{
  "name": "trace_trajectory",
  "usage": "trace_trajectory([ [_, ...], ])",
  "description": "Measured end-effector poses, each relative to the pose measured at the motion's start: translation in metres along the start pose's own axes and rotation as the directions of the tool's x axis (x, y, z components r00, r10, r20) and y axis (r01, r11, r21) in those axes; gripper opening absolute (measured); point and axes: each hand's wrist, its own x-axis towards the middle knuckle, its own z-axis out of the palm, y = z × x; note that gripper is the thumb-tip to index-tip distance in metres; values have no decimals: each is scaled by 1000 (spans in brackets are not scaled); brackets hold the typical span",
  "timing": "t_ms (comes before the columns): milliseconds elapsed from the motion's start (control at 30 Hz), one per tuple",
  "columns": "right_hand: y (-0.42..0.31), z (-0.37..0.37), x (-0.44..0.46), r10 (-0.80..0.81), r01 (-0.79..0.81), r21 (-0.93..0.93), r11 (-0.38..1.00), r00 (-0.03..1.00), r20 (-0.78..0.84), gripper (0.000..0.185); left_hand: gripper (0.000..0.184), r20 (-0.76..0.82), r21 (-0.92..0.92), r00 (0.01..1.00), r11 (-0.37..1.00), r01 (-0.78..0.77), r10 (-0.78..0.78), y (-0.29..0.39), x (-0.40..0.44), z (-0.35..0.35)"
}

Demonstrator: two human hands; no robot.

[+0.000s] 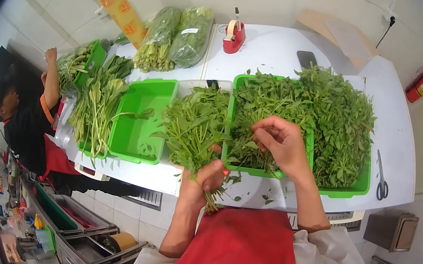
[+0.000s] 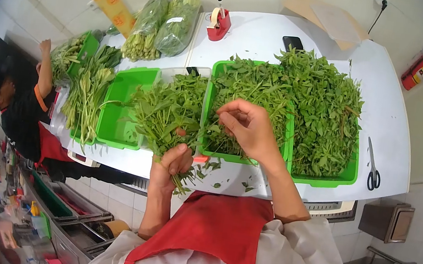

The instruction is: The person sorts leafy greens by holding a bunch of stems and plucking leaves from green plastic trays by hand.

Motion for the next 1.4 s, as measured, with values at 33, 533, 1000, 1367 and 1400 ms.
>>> trace_trajectory([
  [33, 0, -1, -1, -1, 1, 1, 1000, 1000, -1, 9, 35, 10, -7, 1000, 1000, 28, -28, 1, 0, 2],
  [533, -12, -24, 8, -387, 265, -488, 832, 907, -168, 19, 29, 19, 52, 990, 989, 137, -139, -11, 10, 15],
  [1000, -21, -12, 21, -343, 289, -432, 854, 938, -50, 14, 28, 59, 26, 990, 991, 129, -131, -10, 8, 14],
  [1367, -23, -24, 14, -336, 396, -498, 772, 918, 209, 26, 26, 141, 28, 977, 987, 160, -163, -9, 7, 9],
  [1400, -23, -21, 17, -338, 396, -498, 771, 918, 206, 26, 26, 147, 25, 974, 985, 171, -173, -9, 7, 8],
])
